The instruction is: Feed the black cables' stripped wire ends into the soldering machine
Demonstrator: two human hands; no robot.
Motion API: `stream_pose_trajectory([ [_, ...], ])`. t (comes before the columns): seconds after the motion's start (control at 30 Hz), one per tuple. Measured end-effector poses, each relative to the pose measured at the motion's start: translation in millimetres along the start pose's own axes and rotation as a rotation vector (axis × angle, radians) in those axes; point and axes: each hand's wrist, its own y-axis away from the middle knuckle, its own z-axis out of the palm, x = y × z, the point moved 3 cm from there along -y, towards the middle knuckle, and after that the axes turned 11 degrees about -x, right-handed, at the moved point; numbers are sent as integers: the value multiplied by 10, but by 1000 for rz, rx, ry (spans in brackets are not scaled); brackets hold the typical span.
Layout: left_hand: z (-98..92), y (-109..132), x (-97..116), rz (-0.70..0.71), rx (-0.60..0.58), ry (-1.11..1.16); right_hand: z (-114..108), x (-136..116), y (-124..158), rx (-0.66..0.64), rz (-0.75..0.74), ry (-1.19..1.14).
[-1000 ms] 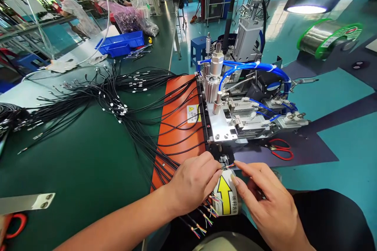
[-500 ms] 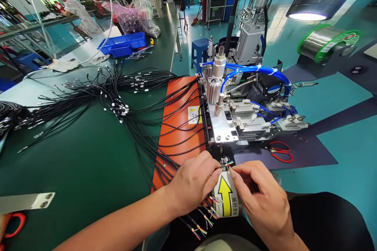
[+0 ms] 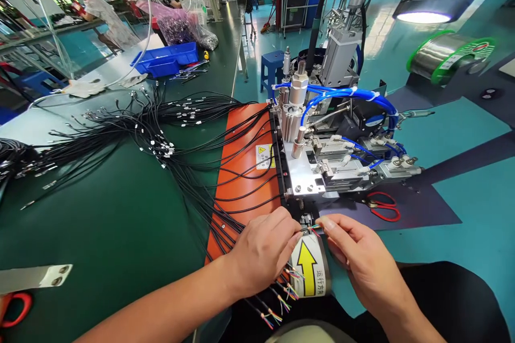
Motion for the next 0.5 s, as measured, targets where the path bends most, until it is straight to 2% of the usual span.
stream_pose_trajectory([
  [0.23, -8, -1, -2, -15, -9, 11, 72, -70, -33, -2, 11, -84],
  [0.5, -14, -3, -7, -29, -14, 21, 33, 75, -62, -109, 57, -200],
])
